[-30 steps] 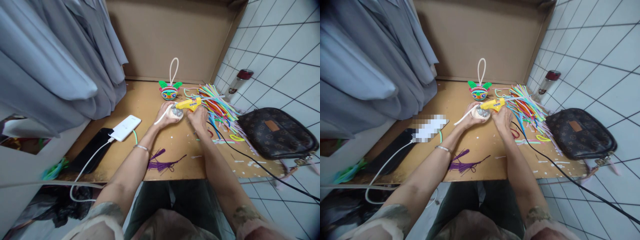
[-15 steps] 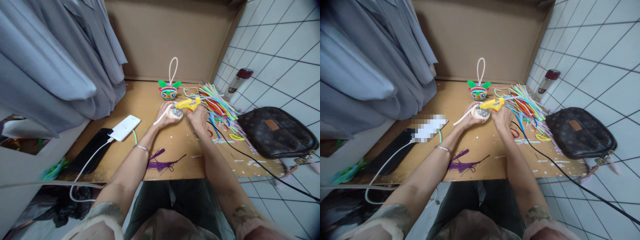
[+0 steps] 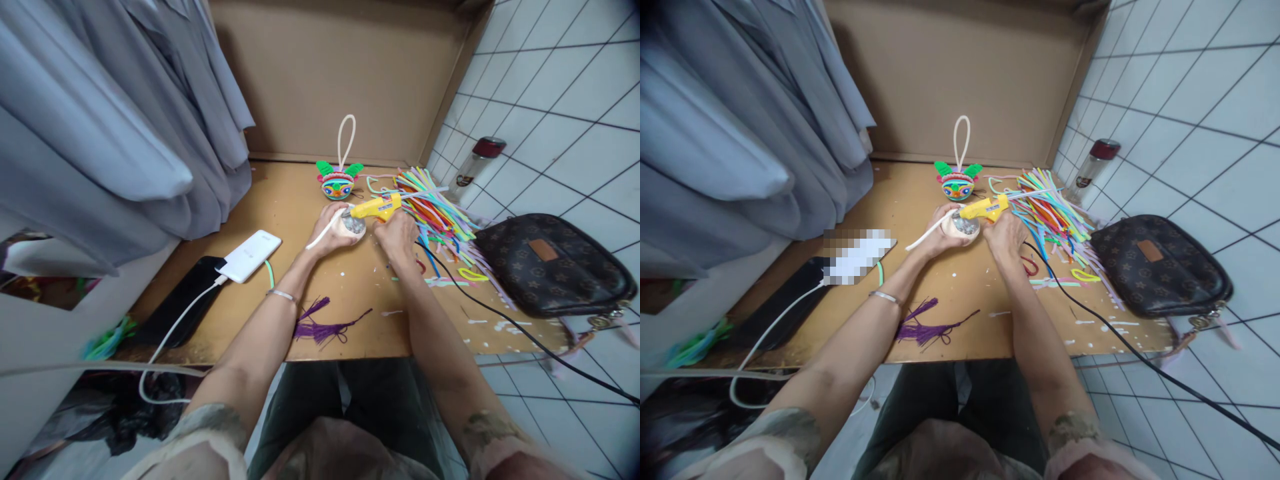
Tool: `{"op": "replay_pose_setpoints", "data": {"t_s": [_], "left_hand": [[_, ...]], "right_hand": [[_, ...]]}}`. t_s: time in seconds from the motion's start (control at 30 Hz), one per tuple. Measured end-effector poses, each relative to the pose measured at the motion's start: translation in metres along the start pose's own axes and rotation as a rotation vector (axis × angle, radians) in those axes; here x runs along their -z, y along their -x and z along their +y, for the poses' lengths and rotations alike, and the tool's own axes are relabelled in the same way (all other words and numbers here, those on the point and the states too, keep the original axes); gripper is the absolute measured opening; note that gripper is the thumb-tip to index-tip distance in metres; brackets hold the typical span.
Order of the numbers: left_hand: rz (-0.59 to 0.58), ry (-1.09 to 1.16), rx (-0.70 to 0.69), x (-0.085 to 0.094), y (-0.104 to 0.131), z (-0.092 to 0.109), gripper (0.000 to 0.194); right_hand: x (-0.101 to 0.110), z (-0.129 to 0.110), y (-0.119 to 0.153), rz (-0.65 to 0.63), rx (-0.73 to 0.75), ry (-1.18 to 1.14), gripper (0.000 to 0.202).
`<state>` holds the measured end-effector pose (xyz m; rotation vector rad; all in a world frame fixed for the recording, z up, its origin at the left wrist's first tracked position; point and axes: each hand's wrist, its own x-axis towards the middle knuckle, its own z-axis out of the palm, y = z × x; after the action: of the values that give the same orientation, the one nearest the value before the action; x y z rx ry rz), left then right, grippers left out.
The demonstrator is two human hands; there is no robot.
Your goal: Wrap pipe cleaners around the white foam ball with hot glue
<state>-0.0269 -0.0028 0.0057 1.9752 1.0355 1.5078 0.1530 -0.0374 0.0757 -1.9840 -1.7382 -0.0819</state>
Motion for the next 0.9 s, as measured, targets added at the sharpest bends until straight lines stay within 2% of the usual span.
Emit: {"op": "replay_pose_setpoints", "data": {"t_s": [0.1, 0.33, 0.9], "left_hand": [[-0.005, -0.003, 0.003, 0.0001, 0.0001, 0.0007, 0.08], [-0.005, 0.014, 0.006, -0.0003, -0.0006, -0.0023, 0.081], [-0.009, 0.046, 0.029, 0.0012, -0.0007, -0.0003, 0.081]], "right_hand": [[0.0034, -0.0027, 0.0014, 0.022, -0.059, -0.001, 0.041], [0.0091, -0.0056, 0.003, -0.001, -0.066, 0.004, 0.036], [0.0098, -0.0038, 0.0007, -0.015, -0.079, 0.01, 0.043]]}}
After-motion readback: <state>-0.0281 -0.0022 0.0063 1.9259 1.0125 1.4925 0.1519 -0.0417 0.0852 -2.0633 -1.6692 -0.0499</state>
